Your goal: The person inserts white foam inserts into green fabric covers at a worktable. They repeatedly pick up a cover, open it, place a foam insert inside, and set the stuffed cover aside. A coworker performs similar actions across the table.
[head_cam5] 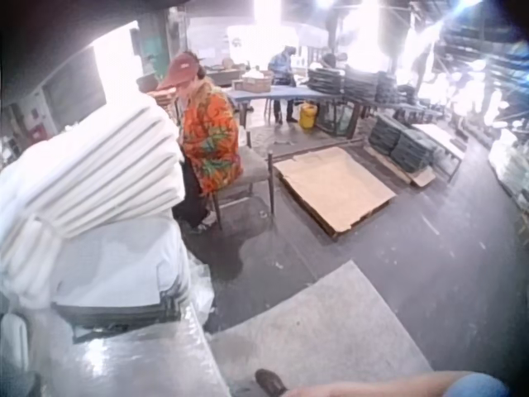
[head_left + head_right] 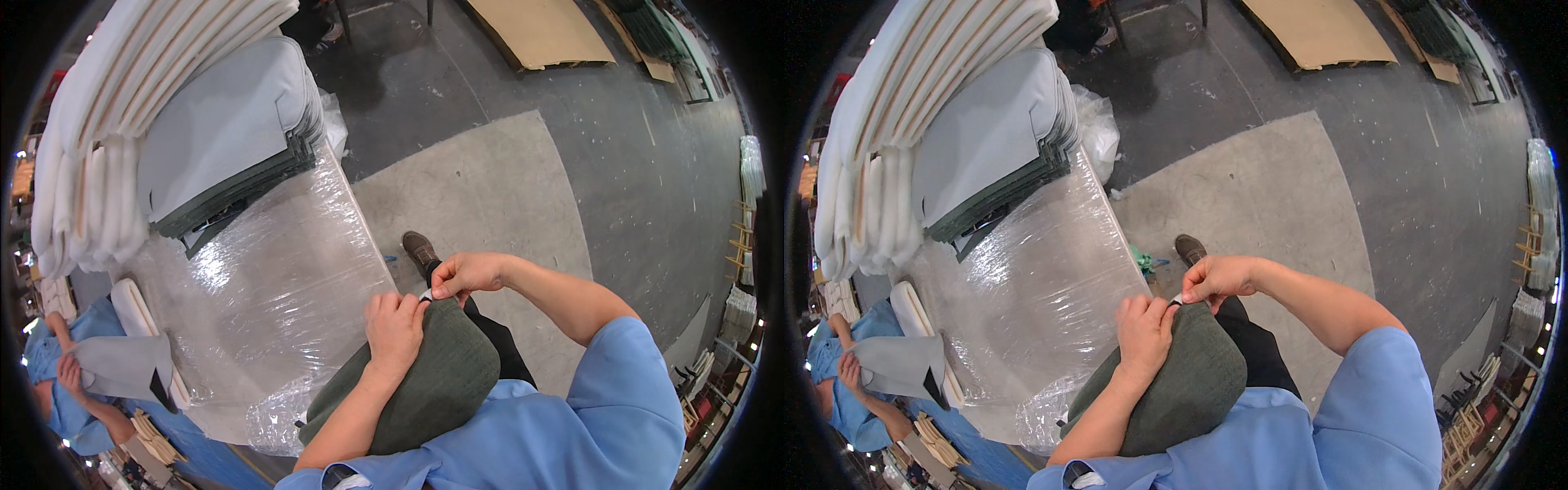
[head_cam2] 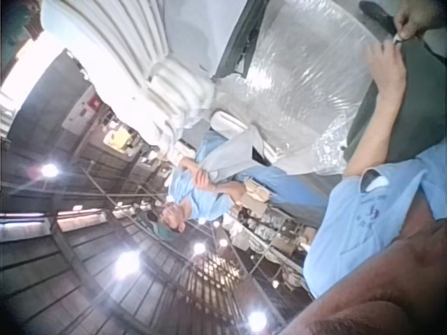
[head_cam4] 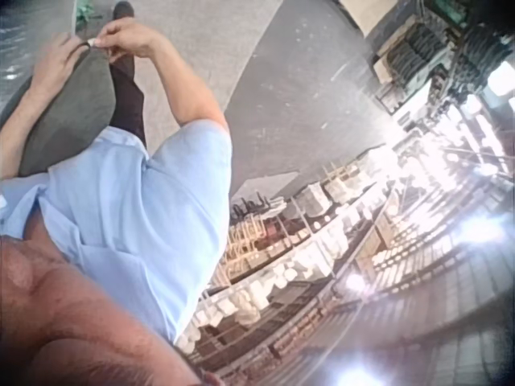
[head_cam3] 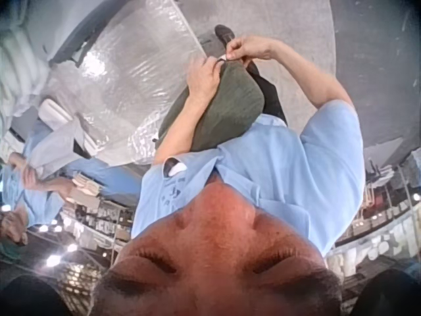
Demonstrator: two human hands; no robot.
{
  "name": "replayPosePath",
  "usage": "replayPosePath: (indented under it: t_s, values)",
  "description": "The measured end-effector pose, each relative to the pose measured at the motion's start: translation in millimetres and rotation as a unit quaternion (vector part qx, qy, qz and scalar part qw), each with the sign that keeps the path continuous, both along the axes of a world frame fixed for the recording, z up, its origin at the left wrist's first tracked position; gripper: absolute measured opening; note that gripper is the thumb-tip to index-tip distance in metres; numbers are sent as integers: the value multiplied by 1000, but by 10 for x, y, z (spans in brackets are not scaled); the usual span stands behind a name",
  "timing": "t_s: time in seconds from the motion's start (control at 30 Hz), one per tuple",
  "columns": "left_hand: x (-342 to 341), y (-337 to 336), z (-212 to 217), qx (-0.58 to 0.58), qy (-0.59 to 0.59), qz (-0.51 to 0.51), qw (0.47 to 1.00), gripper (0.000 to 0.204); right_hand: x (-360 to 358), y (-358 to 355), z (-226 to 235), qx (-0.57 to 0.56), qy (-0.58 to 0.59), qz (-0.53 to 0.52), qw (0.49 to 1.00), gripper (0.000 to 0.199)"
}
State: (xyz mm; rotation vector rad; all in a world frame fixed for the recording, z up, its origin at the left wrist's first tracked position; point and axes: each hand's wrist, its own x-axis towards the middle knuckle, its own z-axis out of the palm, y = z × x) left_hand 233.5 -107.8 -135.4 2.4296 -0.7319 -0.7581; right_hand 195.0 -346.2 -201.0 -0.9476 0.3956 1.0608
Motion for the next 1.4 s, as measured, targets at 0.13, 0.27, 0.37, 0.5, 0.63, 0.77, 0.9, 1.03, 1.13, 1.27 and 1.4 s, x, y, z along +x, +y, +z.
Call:
replayPosePath:
  t_s: [0.13, 0.27, 0.37, 0.5, 0.63, 0.77, 0.9, 1.03, 1.13, 1.27, 1.4]
  values:
    - [47, -2, -109, -43, -129, -12, 991, 18, -34, 174, 145, -176, -122, 6, 977, 18]
    - [127, -56, -198, -34, -100, -7, 994, 22, -169, 365, -2, -314, -218, -58, 922, 20]
    - [145, -69, -302, -23, -76, 7, 997, 22, -197, 450, -187, -280, -95, -91, 951, 21]
    - [152, -63, -382, -10, -57, 15, 998, 24, -128, 535, -305, -143, 92, -124, 978, 21]
    - [178, -60, -389, -6, -43, 7, 999, 26, -197, 591, -472, 8, 162, -157, 974, 17]
    - [179, -9, -427, -28, -39, 9, 999, 26, -198, 486, -250, 68, 248, -209, 944, 17]
    - [178, 12, -450, -35, -52, 2, 998, 27, -172, 451, -274, 81, 248, -189, 947, 18]
    - [164, 35, -477, -60, -39, 7, 997, 27, -228, 426, -433, 99, 244, -161, 951, 16]
    - [153, 64, -511, -83, -48, 16, 995, 27, -225, 495, -487, 102, 281, -169, 939, 15]
    - [117, 106, -559, -127, -48, 37, 990, 25, -234, 536, -543, 98, 298, -160, 936, 14]
    - [86, 168, -575, -176, -52, 72, 980, 16, -204, 600, -650, 110, 296, -129, 940, 16]
